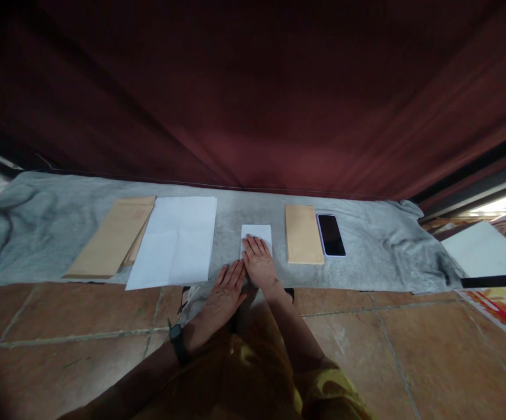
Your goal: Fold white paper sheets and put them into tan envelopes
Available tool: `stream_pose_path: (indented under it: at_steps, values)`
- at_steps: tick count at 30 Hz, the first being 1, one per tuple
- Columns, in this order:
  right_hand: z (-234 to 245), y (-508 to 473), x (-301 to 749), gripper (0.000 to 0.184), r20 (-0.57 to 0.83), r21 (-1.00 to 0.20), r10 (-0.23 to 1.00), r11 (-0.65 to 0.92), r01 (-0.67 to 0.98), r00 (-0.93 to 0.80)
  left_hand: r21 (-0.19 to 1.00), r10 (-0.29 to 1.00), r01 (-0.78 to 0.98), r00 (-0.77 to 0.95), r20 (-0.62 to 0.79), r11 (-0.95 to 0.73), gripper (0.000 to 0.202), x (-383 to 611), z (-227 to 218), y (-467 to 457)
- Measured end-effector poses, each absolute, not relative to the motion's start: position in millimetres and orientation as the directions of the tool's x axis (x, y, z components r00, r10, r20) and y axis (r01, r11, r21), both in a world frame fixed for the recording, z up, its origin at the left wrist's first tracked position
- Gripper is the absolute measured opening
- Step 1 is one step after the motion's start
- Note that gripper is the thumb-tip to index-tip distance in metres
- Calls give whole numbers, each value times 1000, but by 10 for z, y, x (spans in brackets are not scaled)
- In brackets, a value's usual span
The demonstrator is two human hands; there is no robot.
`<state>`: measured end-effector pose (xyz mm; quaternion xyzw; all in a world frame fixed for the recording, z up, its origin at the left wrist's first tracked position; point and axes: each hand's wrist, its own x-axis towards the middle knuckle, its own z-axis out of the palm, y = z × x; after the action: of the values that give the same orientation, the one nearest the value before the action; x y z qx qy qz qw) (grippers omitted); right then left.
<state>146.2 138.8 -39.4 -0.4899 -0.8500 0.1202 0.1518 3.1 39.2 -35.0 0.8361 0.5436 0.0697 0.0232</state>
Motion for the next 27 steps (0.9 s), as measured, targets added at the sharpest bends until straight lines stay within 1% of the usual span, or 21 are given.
stream_pose_path:
  at_steps: [9,14,20,24,27]
  values:
    - [-450,1226,1684,47,190,-278,881,472,837,-433,119,910,903,408,65,-413,66,6,-383,395]
    - [-492,1138,1810,47,217,-298,891,450,842,-399,125,908,899,416,55,-420,63,7,-341,401]
    - [-535,1028,1951,49,253,-330,910,400,855,-328,120,912,904,410,33,-411,67,36,-311,421]
    - [-557,972,1993,48,267,-338,925,354,872,-272,92,921,917,388,19,-388,68,92,-295,421]
    - [-577,945,1992,48,277,-349,931,329,878,-239,64,924,922,382,13,-382,66,131,-305,419]
